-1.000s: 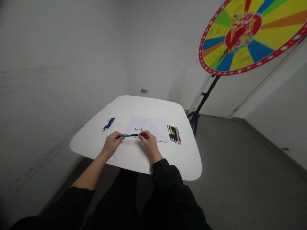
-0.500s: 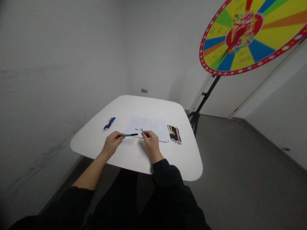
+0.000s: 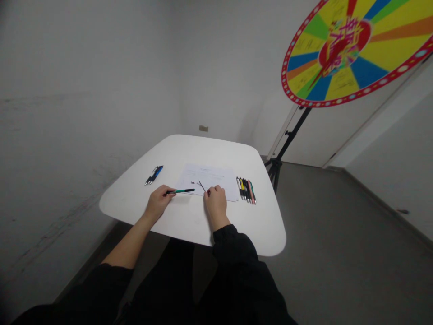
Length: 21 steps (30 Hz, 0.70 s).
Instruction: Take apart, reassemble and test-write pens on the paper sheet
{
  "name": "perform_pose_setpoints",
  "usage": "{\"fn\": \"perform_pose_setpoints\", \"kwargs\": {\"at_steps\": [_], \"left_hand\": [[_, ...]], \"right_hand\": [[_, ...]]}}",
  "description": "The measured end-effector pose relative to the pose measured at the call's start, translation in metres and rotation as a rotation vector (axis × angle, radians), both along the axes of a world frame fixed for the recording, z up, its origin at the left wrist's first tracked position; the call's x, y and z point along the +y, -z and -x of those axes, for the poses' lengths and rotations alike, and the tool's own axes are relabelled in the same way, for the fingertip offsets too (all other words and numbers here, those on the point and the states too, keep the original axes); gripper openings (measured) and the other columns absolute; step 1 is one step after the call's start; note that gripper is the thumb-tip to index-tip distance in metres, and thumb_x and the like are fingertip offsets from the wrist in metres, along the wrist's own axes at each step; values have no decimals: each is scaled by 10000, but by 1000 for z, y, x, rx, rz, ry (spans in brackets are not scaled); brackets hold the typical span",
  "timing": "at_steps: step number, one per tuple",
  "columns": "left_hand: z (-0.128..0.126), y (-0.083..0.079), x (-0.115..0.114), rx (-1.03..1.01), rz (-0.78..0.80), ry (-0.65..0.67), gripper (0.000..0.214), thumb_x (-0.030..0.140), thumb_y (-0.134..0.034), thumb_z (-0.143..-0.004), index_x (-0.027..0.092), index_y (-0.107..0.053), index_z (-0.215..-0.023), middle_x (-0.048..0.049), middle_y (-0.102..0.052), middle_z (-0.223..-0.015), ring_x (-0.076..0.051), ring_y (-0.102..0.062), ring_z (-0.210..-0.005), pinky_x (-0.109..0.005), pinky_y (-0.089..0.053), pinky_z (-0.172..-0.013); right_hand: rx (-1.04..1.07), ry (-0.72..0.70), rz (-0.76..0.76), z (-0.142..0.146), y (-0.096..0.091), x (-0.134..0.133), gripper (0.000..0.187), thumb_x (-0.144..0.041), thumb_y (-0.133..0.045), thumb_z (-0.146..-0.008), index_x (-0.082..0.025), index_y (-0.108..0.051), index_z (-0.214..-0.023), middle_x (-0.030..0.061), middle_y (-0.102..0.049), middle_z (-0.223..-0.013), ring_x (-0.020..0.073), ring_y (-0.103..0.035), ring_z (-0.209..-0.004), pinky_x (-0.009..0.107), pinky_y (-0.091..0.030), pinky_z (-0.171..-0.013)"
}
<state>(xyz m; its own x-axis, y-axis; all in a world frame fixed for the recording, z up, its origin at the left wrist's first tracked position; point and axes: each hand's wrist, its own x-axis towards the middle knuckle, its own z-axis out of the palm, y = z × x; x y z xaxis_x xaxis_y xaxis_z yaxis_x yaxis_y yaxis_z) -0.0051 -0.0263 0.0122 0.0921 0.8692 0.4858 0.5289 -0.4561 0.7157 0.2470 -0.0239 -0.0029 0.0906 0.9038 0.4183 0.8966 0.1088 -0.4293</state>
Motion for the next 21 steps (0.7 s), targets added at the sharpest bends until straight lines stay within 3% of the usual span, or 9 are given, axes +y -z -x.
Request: {"fn": "perform_pose_setpoints", "kwargs": {"at_steps": [21], "left_hand": [[2, 4, 1, 35, -15, 9, 118, 187, -620, -897, 222, -729, -926, -32, -720, -939, -213, -659, -905, -343, -528, -851]], "right_hand": [[-133, 52, 45, -3, 0, 9, 236, -162, -506, -1002, -127, -733, -948, 148, -649, -1015, 234, -607, -876, 340, -448, -772]]}}
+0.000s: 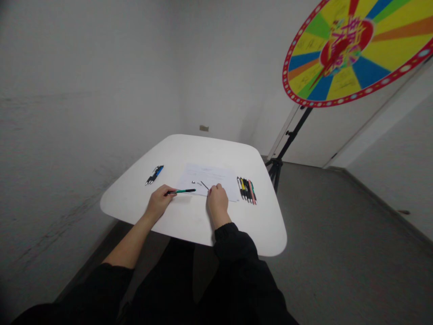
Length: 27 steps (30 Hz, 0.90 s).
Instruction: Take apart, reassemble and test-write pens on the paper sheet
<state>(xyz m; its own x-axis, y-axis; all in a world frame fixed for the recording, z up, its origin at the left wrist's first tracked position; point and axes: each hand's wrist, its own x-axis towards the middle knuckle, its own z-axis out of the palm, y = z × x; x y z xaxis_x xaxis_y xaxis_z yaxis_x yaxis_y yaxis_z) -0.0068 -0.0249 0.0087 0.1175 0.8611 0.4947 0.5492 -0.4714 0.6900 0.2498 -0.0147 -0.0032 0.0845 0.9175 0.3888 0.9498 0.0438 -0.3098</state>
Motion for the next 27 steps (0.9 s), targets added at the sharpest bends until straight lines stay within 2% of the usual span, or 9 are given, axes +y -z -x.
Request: {"fn": "perform_pose_setpoints", "kwargs": {"at_steps": [17, 23, 27], "left_hand": [[0, 0, -1, 1, -6, 2, 124, 188, -612, -903, 219, -729, -926, -31, -712, -930, -205, -648, -877, -328, -517, -805], [0, 1, 0, 0, 8, -7, 122, 191, -619, -895, 222, -731, -929, -32, -713, -929, -209, -647, -883, -331, -528, -811], [0, 0, 0, -7, -1, -10, 115, 187, -626, -892, 224, -731, -921, -32, -714, -929, -210, -651, -887, -334, -532, -823]], "right_hand": [[-40, -37, -40, -7, 9, 4, 247, -143, -460, -1022, -110, -689, -937, 179, -653, -994, 261, -592, -893, 365, -457, -816], [109, -91, -91, -10, 7, 0, 275, -220, -423, -1049, -117, -675, -1012, 163, -666, -1013, 250, -601, -877, 364, -469, -813], [327, -173, -117, -10, 5, 0, 226, -285, -494, -1006, -165, -684, -981, 133, -706, -973, 257, -636, -898, 376, -492, -840]]}}
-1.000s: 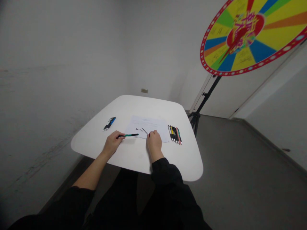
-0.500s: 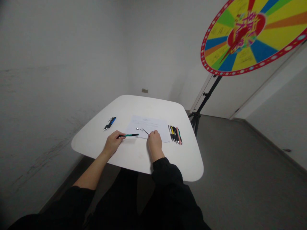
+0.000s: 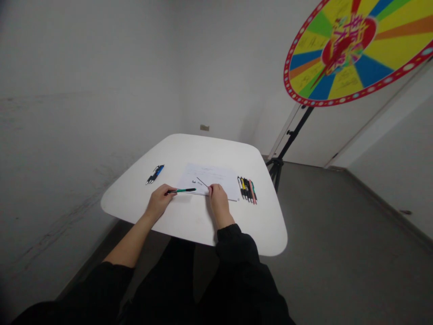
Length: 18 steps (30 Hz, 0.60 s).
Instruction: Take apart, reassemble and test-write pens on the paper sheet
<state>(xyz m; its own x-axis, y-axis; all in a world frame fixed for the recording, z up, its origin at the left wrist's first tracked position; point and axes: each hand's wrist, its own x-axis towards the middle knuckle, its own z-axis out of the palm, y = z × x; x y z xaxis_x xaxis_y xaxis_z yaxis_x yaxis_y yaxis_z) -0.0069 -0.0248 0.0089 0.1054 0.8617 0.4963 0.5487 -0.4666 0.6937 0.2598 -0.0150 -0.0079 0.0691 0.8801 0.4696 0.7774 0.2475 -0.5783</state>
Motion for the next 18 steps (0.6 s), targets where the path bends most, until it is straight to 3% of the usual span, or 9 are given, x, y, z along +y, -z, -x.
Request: {"fn": "perform_pose_setpoints", "kwargs": {"at_steps": [4, 8, 12, 18], "left_hand": [[0, -1, 0, -13, 10, -6, 113, 183, -630, -885, 223, -731, -915, -32, -716, -925, -211, -653, -887, -334, -535, -821], [-1, -2, 1, -30, 13, -17, 104, 176, -642, -867, 220, -731, -895, -31, -718, -911, -211, -654, -878, -337, -539, -821], [-1, -2, 1, -42, 20, -27, 108, 171, -643, -863, 223, -734, -892, -30, -720, -913, -212, -655, -882, -340, -541, -823], [0, -1, 2, -58, 21, -23, 109, 171, -645, -861, 217, -736, -899, -32, -723, -925, -210, -657, -890, -333, -540, -814]], "right_hand": [[376, -67, 54, -3, -3, -1, 218, -383, -574, -934, -197, -686, -910, 78, -721, -840, 241, -662, -773, 377, -521, -777], [627, -83, 52, -13, -6, -4, 234, -427, -631, -868, -201, -677, -912, 61, -706, -828, 240, -666, -794, 382, -539, -775], [525, -112, -46, -21, -9, -9, 196, -374, -620, -859, -210, -693, -937, 84, -690, -951, 245, -644, -894, 397, -543, -815], [351, -139, -103, -23, -9, -10, 135, -238, -549, -890, -218, -681, -907, 89, -651, -953, 240, -606, -909, 388, -519, -825]]}}
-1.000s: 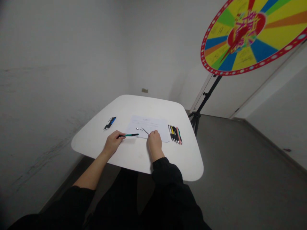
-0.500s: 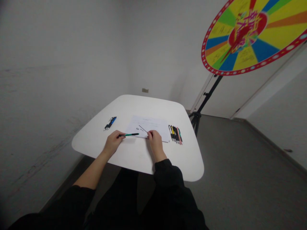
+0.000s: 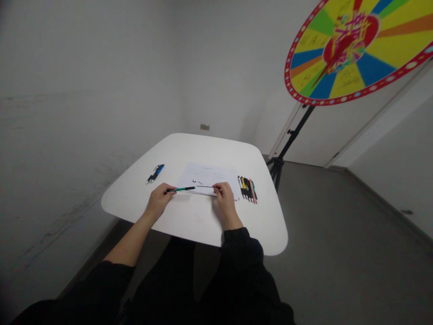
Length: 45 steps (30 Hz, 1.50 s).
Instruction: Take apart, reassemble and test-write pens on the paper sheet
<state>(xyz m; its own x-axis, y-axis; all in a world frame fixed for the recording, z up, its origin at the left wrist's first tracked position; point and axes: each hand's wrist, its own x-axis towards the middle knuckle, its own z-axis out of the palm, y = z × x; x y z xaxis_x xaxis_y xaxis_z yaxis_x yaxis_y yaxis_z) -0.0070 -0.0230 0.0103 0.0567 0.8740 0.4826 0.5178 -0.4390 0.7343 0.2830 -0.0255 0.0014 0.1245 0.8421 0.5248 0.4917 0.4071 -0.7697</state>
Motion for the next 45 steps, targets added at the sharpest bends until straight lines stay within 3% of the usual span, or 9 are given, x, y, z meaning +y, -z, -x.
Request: {"fn": "perform_pose_setpoints", "kwargs": {"at_steps": [7, 16, 25, 34, 45], "left_hand": [[1, 4, 4, -2, -22, -18, 108, 152, -663, -845, 211, -743, -887, -29, -719, -900, -208, -662, -872, -331, -539, -794], [2, 5, 4, 1, -54, -6, 110, 148, -662, -858, 218, -739, -893, -26, -720, -901, -210, -668, -876, -338, -545, -798], [1, 7, 4, 11, -58, -5, 121, 139, -650, -867, 216, -737, -899, -25, -720, -905, -204, -663, -870, -330, -542, -795], [0, 8, 1, 92, -72, 59, 135, 152, -623, -892, 216, -728, -947, -23, -709, -927, -203, -657, -886, -329, -524, -824], [1, 7, 0, 120, -87, 96, 146, 157, -598, -917, 225, -721, -956, -27, -710, -943, -206, -667, -921, -337, -521, -857]], "right_hand": [[9, 13, -106, -5, 6, 4, 109, -250, -552, -918, -225, -657, -901, 65, -608, -889, 234, -582, -851, 388, -502, -785], [11, 33, -111, -4, 7, 4, 124, -243, -533, -930, -220, -654, -919, 68, -599, -913, 227, -587, -834, 388, -507, -777], [-41, -11, -97, -5, 8, 4, 123, -209, -546, -911, -221, -668, -904, 91, -628, -949, 249, -599, -920, 397, -519, -817], [-47, -175, -46, 12, 7, 0, 93, -246, -642, -890, -233, -733, -905, 76, -720, -928, 240, -663, -898, 398, -544, -844], [6, -172, 35, 19, 4, -6, 115, -305, -655, -870, -234, -742, -897, 63, -761, -897, 237, -700, -856, 386, -543, -811]]}}
